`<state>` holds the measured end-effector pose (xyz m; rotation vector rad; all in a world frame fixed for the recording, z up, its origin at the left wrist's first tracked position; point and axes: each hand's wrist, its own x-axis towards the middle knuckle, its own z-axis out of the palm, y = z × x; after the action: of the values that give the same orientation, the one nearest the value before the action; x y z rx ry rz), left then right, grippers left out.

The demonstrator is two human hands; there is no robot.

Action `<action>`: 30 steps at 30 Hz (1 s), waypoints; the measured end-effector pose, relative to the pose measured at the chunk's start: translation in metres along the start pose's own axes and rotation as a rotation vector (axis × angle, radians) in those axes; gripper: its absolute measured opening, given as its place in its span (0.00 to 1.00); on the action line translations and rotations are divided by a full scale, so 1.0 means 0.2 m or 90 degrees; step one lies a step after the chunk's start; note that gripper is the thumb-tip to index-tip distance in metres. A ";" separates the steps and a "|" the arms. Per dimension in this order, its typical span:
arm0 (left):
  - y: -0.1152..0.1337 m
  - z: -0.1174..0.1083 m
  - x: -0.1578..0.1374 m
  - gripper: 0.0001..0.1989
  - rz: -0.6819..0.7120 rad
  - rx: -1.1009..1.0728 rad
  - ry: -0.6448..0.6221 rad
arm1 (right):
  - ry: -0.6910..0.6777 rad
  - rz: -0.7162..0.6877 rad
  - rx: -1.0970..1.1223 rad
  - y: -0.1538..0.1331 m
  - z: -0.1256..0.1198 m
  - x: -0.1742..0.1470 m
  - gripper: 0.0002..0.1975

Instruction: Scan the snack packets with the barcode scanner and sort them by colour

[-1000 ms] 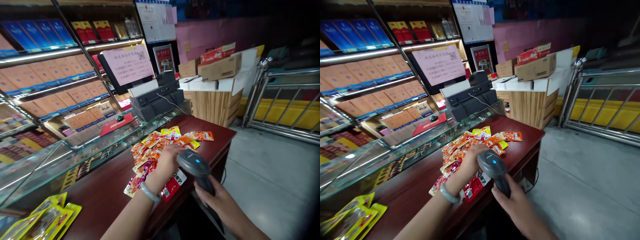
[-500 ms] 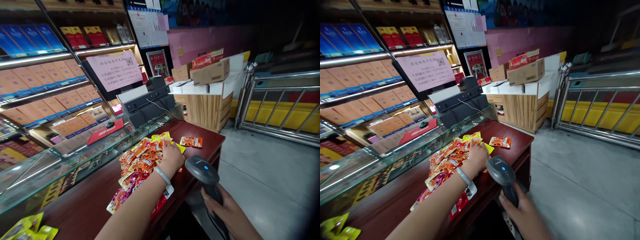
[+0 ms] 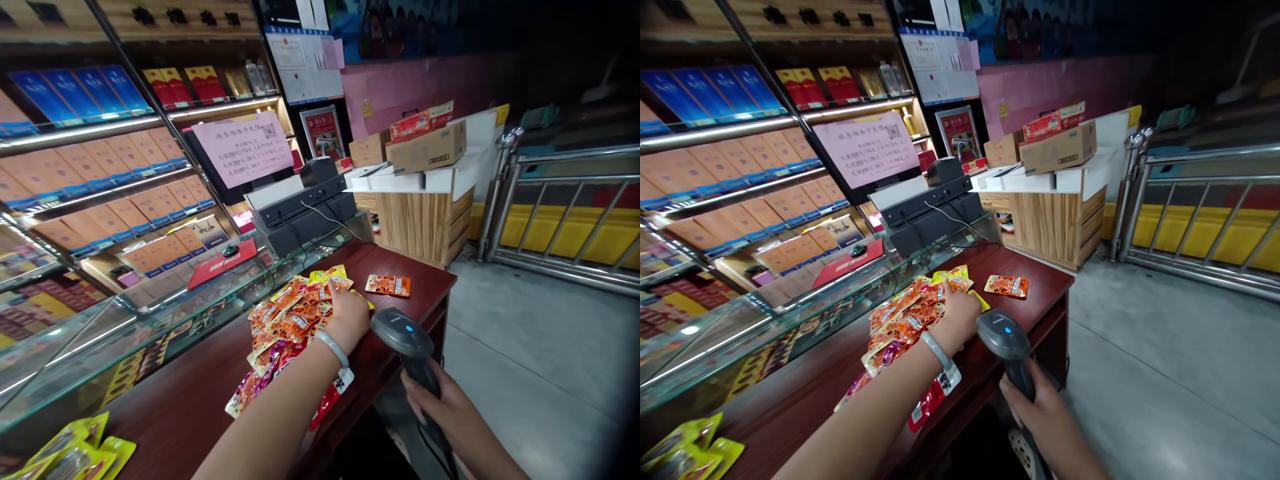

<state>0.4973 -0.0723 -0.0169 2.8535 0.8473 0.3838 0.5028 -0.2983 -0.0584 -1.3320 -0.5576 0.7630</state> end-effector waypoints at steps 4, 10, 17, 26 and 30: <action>-0.03 -0.05 0.00 0.15 -0.002 0.017 0.065 | -0.015 -0.022 0.004 -0.03 0.02 0.01 0.18; -0.10 -0.15 -0.08 0.10 0.065 0.115 0.158 | -0.014 -0.014 0.008 -0.02 0.06 0.03 0.21; -0.10 -0.14 -0.18 0.14 0.054 0.263 0.104 | -0.012 0.005 0.017 0.04 0.09 0.05 0.26; -0.03 -0.08 -0.23 0.17 0.023 0.246 -0.038 | -0.022 0.026 0.013 0.07 0.08 0.07 0.25; 0.00 -0.02 -0.18 0.26 -0.013 0.207 -0.051 | -0.020 0.010 0.024 0.10 0.06 0.08 0.25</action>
<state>0.4669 -0.0910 -0.0198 3.1245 1.0048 0.1377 0.5003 -0.2770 -0.0776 -1.2924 -0.5556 0.8058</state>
